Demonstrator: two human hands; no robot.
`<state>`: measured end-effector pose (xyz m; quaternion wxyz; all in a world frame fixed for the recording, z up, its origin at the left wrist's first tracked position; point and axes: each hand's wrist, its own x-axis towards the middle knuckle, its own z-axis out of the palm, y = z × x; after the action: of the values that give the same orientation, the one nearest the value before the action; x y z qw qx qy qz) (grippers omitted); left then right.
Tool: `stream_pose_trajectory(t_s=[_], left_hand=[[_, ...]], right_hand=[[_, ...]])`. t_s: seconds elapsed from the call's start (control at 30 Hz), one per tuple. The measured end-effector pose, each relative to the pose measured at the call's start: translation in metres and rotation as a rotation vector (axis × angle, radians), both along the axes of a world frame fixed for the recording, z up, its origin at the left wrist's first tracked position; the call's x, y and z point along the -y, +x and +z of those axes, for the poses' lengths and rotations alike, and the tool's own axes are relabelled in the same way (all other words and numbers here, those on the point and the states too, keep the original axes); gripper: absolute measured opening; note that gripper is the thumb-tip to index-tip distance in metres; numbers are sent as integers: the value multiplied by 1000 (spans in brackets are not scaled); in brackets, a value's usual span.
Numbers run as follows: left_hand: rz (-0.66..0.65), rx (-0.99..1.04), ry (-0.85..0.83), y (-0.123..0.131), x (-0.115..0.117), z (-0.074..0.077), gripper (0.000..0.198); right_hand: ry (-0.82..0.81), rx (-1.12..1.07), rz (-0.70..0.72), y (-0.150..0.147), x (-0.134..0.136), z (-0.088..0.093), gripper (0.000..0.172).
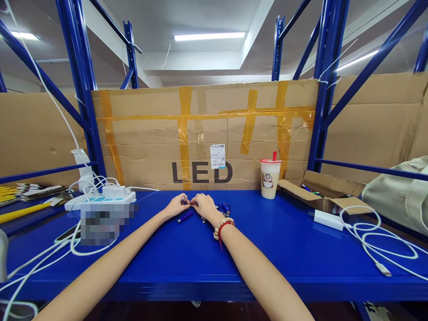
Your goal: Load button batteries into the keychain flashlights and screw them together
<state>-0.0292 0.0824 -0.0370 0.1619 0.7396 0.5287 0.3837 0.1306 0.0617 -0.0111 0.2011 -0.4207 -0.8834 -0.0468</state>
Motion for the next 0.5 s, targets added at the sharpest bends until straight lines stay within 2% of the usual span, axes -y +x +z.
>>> stream_pose_trajectory(t_s=[0.5], left_hand=[[51,-19,18,3,4,4,14]], right_hand=[[-1,33,-66,0,6,1,21]])
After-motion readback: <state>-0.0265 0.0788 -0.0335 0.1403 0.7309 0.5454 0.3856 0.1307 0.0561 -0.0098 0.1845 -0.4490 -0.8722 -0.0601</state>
